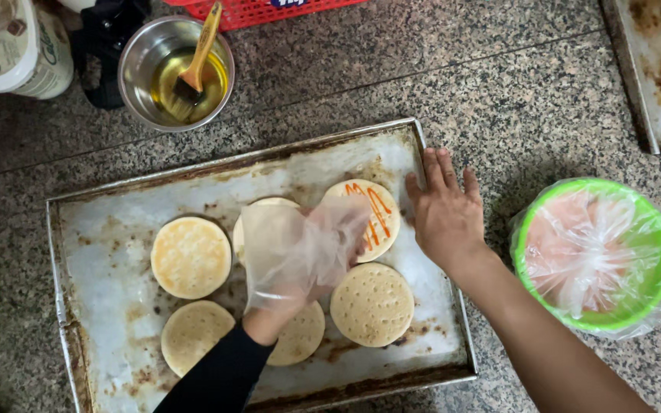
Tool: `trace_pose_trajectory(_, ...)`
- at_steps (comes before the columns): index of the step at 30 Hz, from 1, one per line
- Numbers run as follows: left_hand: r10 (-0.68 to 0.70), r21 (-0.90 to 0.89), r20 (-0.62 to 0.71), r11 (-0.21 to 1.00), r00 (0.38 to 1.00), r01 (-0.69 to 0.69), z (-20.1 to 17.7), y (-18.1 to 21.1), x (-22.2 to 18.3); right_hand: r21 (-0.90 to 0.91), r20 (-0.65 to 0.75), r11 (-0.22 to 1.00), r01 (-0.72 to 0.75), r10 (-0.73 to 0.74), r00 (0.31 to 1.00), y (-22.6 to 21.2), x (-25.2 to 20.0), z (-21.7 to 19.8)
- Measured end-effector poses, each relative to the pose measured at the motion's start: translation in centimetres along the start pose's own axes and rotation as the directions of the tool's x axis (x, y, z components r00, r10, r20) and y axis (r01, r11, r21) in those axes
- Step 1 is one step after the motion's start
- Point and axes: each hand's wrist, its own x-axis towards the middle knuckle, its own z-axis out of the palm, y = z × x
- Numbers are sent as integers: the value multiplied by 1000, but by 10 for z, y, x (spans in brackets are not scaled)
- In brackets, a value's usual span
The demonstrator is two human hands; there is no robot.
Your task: The person applies sauce to dough rounds from a piping bag and places slices of ham on top of the sauce.
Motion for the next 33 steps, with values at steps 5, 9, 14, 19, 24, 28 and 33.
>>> trace_pose_trajectory(5,170,49,113,983,979,-177,3,17,-14,-40,66,999,-2,4,998,-3,3,-3)
trace_pose_trajectory(9,184,59,169,979,968,-196,5,29,-17,-42,94,999,-23,27,995,-5,3,-8)
trace_pose_trajectory(14,42,114,-7,993,999,-41,6,44,-11,-16,83,1000,-25,26,996,-6,2,-7)
trace_pose_trajectory(19,115,261,-10,959,993,-109,20,41,-45,-20,21,1000,-4,5,1000,-3,1,1)
trace_pose_trajectory(24,14,242,-138,970,990,20,26,58,-32,-24,-22,1000,3,-3,1000,-2,2,6)
trace_pose_trajectory(28,170,546,-57,830,984,-112,36,60,-70,-19,0,1000,-3,3,1000,-2,3,7)
trace_pose_trajectory(33,-216,212,-280,936,935,280,34,58,-56,-15,17,1000,-16,16,1000,0,3,8)
